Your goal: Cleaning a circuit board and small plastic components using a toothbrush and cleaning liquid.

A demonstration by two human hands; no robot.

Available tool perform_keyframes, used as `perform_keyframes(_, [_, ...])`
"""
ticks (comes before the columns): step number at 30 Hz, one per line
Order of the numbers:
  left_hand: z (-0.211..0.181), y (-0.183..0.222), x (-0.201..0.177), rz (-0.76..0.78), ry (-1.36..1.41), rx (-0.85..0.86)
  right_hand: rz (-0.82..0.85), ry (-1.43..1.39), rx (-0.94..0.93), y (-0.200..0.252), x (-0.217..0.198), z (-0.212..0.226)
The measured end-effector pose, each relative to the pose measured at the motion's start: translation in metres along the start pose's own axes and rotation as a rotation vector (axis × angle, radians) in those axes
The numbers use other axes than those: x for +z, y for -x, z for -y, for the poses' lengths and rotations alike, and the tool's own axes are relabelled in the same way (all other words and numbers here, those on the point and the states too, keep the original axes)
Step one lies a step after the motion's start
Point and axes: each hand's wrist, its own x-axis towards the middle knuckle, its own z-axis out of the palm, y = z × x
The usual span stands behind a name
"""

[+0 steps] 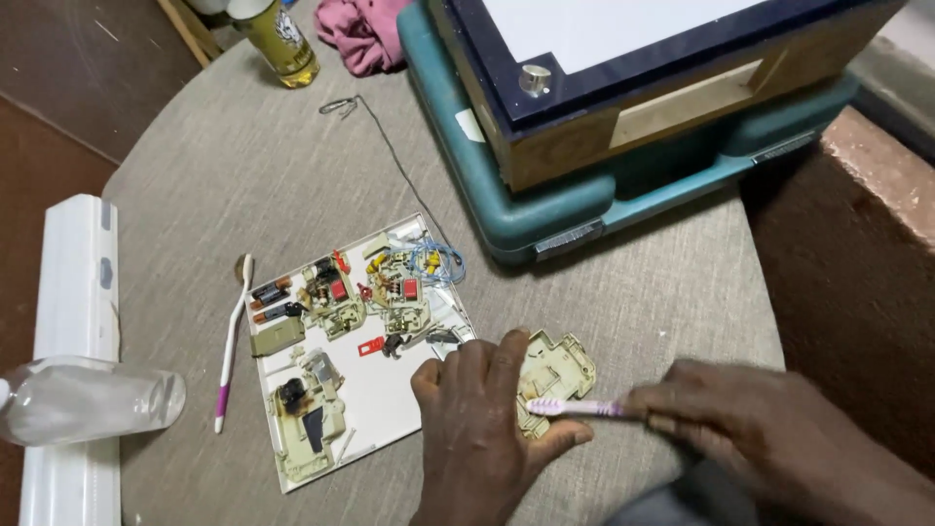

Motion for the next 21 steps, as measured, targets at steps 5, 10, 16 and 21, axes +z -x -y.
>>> perform_keyframes(5, [0.001, -0.001, -0.003, -0.020, 0.014, 0.027, -0.153, 0.225, -0.092, -0.004, 0.012, -0.030])
perform_keyframes(10, [0.000, -0.002, -0.001, -0.040, 0.004, 0.028, -0.159, 0.147, -0.015, -0.001, 0.007, -0.028])
perform_keyframes(16, [-0.001, -0.004, -0.007, 0.015, 0.043, 0.055, -0.261, 0.159, -0.130, 0.002, 0.023, -0.029])
perform_keyframes(21, [-0.002, -0.004, -0.018, -0.008, 0.091, 0.081, -0.166, 0.284, -0.089, 0.000, 0.036, -0.054])
